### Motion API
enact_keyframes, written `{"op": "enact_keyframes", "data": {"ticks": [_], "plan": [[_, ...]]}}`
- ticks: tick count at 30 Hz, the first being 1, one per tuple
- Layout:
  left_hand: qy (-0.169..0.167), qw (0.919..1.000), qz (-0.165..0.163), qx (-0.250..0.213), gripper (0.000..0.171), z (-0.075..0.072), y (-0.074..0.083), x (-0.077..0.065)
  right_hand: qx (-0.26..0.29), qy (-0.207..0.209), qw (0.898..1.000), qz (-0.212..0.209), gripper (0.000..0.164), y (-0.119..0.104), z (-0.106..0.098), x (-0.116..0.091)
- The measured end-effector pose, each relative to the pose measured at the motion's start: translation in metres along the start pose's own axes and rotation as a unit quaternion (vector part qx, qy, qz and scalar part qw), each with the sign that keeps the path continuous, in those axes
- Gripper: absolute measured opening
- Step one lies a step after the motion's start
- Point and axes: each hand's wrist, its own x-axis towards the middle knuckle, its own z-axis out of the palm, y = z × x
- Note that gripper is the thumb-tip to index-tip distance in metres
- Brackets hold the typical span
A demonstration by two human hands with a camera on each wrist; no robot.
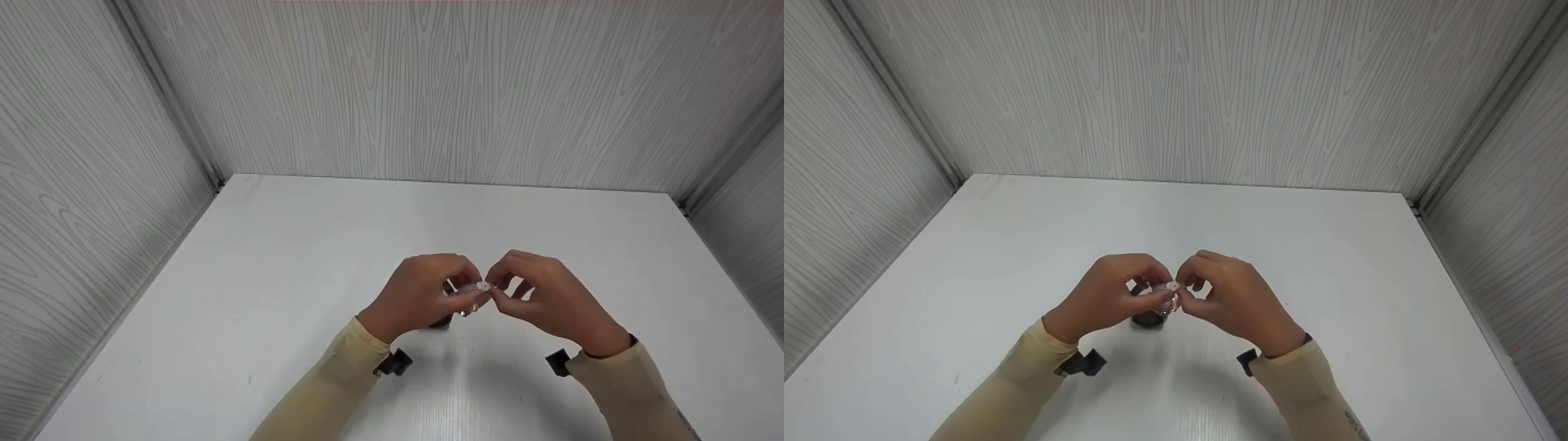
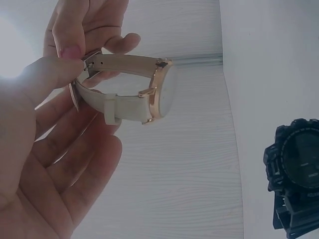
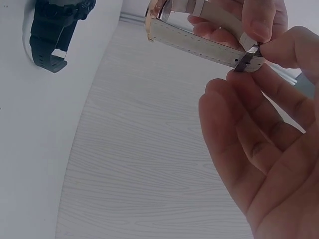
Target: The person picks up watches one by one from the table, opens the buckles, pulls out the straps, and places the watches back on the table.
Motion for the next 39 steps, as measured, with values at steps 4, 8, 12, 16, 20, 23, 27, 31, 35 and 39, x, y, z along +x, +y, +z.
{"op": "enact_keyframes", "data": {"ticks": [4, 8, 12, 16, 20, 23, 27, 31, 35, 39], "plan": [[0.001, 1.0, 0.001, -0.008, 0.008, -0.0011, -0.0011, 0.0003, 0.004, 0.005, 1.0, 0.016, 0.031, -0.0001, -0.0017, -0.0003], [-0.004, 0.9999, -0.004, -0.013, 0.007, -0.0014, -0.0022, 0.0002, 0.004, 0.011, 1.0, 0.023, 0.03, -0.0001, -0.0016, -0.0001], [-0.007, 1.0, -0.001, 0.0, 0.009, -0.0002, -0.0028, -0.0001, -0.013, 0.011, 1.0, 0.012, 0.03, 0.0, -0.0011, -0.0001], [-0.009, 0.9999, -0.002, 0.011, 0.01, 0.0017, -0.003, 0.0001, -0.027, 0.007, 1.0, -0.002, 0.028, 0.0008, 0.0003, 0.0002], [-0.02, 0.9993, -0.008, 0.029, 0.011, 0.0021, -0.0018, 0.0006, -0.036, -0.001, 0.999, -0.007, 0.023, 0.0019, 0.0022, 0.0002], [-0.037, 0.9984, -0.018, 0.037, 0.01, 0.0021, -0.0009, 0.0009, -0.044, -0.005, 0.999, -0.003, 0.02, 0.0028, 0.0031, -0.0009], [-0.055, 0.9972, -0.032, 0.04, 0.011, 0.0018, 0.0, 0.0001, -0.053, -0.009, 0.999, -0.001, 0.018, 0.0037, 0.0047, -0.0019], [-0.06, 0.9967, -0.038, 0.039, 0.011, 0.0014, 0.0005, 0.0, -0.052, -0.01, 0.999, -0.004, 0.019, 0.0044, 0.005, -0.0025], [-0.062, 0.9966, -0.04, 0.038, 0.011, 0.0008, 0.0009, 0.0, -0.047, -0.008, 0.999, -0.007, 0.021, 0.0049, 0.005, -0.0025], [-0.068, 0.9962, -0.042, 0.034, 0.012, -0.0001, 0.0012, 0.0001, -0.04, -0.006, 0.999, -0.013, 0.022, 0.005, 0.0044, -0.0021]]}}
